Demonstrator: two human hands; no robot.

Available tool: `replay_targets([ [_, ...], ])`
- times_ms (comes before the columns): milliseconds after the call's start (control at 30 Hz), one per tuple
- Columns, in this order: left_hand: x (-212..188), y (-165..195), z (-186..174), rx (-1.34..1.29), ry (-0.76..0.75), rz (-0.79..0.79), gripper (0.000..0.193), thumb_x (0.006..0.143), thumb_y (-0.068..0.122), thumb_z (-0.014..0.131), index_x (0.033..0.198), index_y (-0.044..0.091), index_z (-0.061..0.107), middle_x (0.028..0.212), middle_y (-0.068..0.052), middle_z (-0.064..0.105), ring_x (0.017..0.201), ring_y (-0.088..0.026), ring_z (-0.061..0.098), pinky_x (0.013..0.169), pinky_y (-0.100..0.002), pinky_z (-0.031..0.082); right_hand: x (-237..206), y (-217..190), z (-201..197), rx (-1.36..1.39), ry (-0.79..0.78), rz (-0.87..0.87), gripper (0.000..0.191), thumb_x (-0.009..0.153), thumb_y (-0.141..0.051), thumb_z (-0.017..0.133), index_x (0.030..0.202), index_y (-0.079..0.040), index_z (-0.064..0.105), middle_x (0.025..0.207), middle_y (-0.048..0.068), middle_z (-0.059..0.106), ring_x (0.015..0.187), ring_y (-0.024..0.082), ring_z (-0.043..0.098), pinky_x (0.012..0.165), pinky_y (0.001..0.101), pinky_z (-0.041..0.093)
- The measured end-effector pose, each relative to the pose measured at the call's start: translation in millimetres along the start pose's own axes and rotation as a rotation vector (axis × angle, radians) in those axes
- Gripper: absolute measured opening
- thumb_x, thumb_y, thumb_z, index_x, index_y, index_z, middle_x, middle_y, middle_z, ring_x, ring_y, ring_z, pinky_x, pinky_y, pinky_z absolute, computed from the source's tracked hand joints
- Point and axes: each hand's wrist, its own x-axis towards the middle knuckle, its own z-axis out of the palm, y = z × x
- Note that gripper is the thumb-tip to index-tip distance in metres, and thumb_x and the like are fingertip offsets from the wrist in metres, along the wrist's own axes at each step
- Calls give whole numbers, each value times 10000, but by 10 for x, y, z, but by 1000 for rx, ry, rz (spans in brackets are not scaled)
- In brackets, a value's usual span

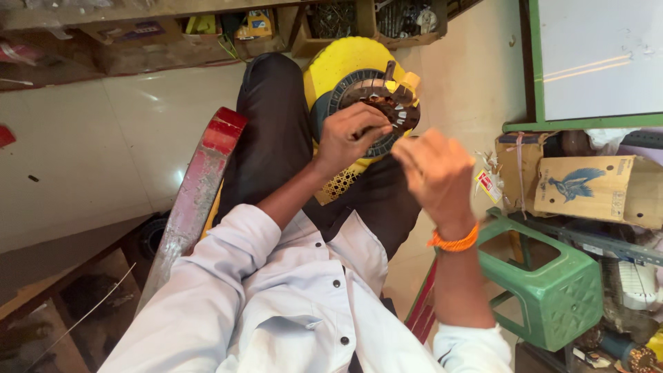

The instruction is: The person sits in a chair with a small electric motor assembly on their lap and works on its armature and housing, fitting small components into slots by hand and turning the assembly to reach different sides. They briefly use a screwdriver on the housing and continue seating parts with their fingers.

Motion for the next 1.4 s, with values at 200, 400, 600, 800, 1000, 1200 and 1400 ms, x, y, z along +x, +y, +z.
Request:
replay_targets([
  [200,-29,125,176,-129,219,-311,63,894,65,784,904,7,760,859,-55,722,737,-144,662,671,-281,515,713,424,-16,26,8,-87,70,1006,-69,772,1024,-54,707,963,86,659,863,304,664,738,394,506],
  [400,-8,114,171,-87,283,-288,71,900,67,775,894,6,741,859,-55,708,751,-151,677,684,-290,521,964,782,177,165,-87,-7,51,1000,-35,762,1031,3,750,918,124,700,785,269,672,693,370,506],
  [600,-22,67,194,41,273,-240,72,899,67,762,882,12,718,855,-79,690,737,-188,683,658,-312,509,763,1172,445,298,-146,157,73,992,-31,722,1042,13,752,933,150,743,777,226,724,701,319,548],
  [800,98,103,181,480,150,-187,144,870,114,812,893,75,676,934,-75,635,899,-272,618,786,-413,474,754,1444,939,213,-187,306,99,950,-108,763,1001,-30,797,874,147,759,747,243,735,665,341,539],
  [1000,247,74,-10,489,91,151,388,878,83,803,1224,105,629,1261,-99,625,1204,-272,543,1019,-438,406,570,1512,1234,223,-196,457,136,885,-90,759,1007,-54,806,825,161,741,719,222,717,673,334,549],
  [1200,639,-348,-234,76,-392,3,730,819,82,848,1476,51,530,1325,-111,687,1202,-296,629,1038,-401,481,548,1577,1013,244,-63,463,122,949,-126,773,1001,-22,809,815,120,751,673,150,678,653,316,536],
  [1400,562,-516,-169,-174,-355,-116,714,769,70,856,1429,60,584,1338,-148,692,1204,-289,695,1059,-372,525,424,1165,363,362,-22,585,157,996,-136,764,1036,15,778,740,-15,636,673,39,513,579,254,410],
])
